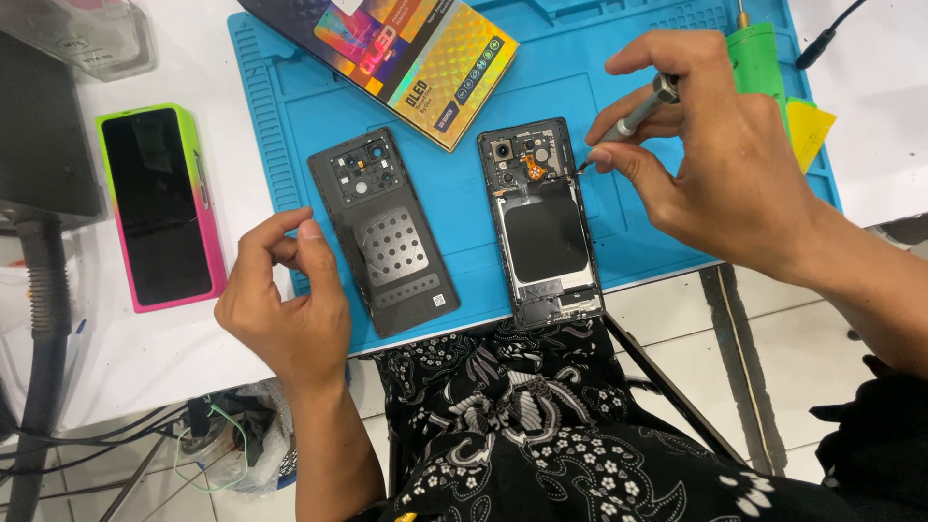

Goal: Removing internal screws from a disassembled smartphone using a precision screwdriver on a repair bench.

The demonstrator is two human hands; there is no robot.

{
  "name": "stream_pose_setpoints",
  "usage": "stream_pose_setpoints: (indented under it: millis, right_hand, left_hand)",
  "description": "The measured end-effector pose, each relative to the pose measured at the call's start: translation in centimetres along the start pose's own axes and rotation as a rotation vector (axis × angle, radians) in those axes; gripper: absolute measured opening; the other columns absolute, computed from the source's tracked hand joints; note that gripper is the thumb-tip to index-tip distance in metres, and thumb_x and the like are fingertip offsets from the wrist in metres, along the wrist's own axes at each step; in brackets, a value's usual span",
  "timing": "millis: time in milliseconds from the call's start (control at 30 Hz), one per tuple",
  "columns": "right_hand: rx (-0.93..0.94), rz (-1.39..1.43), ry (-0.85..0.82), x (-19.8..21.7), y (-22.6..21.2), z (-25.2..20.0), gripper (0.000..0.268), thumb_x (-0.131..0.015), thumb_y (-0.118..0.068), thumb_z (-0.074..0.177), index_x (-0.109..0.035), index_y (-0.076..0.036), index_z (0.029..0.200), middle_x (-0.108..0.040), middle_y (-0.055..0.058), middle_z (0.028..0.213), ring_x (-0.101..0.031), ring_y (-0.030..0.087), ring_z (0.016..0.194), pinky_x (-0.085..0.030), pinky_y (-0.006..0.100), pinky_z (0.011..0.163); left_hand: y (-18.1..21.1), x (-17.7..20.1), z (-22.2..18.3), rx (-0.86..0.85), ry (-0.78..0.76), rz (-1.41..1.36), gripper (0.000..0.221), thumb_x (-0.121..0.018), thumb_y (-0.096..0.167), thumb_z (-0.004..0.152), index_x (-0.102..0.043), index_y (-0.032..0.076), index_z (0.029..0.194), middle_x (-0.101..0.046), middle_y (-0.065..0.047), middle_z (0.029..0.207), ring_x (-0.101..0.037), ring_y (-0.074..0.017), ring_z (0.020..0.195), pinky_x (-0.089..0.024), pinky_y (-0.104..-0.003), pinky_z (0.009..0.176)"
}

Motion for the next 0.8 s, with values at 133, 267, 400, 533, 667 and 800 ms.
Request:
stream_pose_setpoints:
  millis: [133,267,400,533,667,800]
  right_hand:
    - [-0.043,-0.010,-0.027,0.1,0.3,0.0,0.051,-0.078,0.008,0.102,-0.041,0.001,0.136,-0.071,0.010,0.102,-0.079,0.022,0.099,-0.053,0.029,0.078]
    - [-0.007,-0.278,-0.054,0.2,1.7,-0.5,0.048,-0.090,-0.023,0.103,-0.052,-0.002,0.125,-0.075,0.003,0.101,-0.076,0.020,0.098,-0.051,0.033,0.070]
    - [0.126,-0.505,-0.109,0.7,2.0,-0.5,0.045,-0.091,-0.042,0.110,-0.061,-0.009,0.106,-0.068,-0.003,0.082,-0.068,0.014,0.077,-0.049,0.035,0.070]
    - [0.064,-0.551,-0.179,1.1,1.4,0.8,0.046,-0.090,-0.045,0.110,-0.061,-0.016,0.090,-0.050,-0.005,0.059,-0.057,0.017,0.062,-0.041,0.037,0.059]
    - [0.003,-0.968,-0.445,-0.3,2.3,1.5,0.039,-0.052,-0.069,0.111,-0.070,-0.037,0.098,-0.065,-0.012,0.061,-0.070,0.020,0.067,-0.049,0.035,0.055]
    - [0.010,-1.001,-0.574,-1.0,2.8,2.0,0.032,-0.048,-0.059,0.113,-0.067,-0.038,0.096,-0.066,-0.009,0.057,-0.069,0.024,0.063,-0.049,0.038,0.054]
  left_hand:
    - [1.1,-1.2,0.9,-0.084,-0.102,0.180,0.012,-0.065,0.004,0.109,-0.065,-0.003,0.117,-0.064,-0.012,0.098,-0.055,-0.0294,0.085,-0.046,-0.043,0.081]
    - [0.1,-2.7,0.8,-0.051,-0.255,0.382,0.042,-0.064,0.027,0.108,-0.059,-0.002,0.137,-0.056,-0.018,0.119,-0.054,-0.0369,0.103,-0.044,-0.048,0.086]
    - [0.2,-3.2,0.7,-0.061,-0.331,0.343,0.047,-0.067,0.030,0.105,-0.057,0.002,0.142,-0.057,-0.014,0.124,-0.051,-0.0337,0.104,-0.042,-0.048,0.087]
    - [0.0,-3.5,0.6,-0.078,-0.347,0.295,0.047,-0.068,0.032,0.104,-0.058,0.004,0.140,-0.057,-0.013,0.121,-0.052,-0.0328,0.107,-0.042,-0.046,0.086]
    - [0.0,-3.8,0.8,-0.057,-0.399,0.236,0.057,-0.071,0.035,0.100,-0.054,0.006,0.145,-0.052,-0.014,0.122,-0.051,-0.0336,0.109,-0.042,-0.048,0.090]
    - [0.4,-3.9,1.1,-0.025,-0.445,0.202,0.060,-0.060,0.041,0.105,-0.044,0.010,0.153,-0.043,-0.010,0.156,-0.045,-0.0334,0.134,-0.039,-0.053,0.103]
Point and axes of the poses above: each hand's wrist, its own z-axis towards the middle knuckle, its own x-axis out of the back of the hand, y = z × x, the point moved 7 cm from there along z, towards the middle knuckle
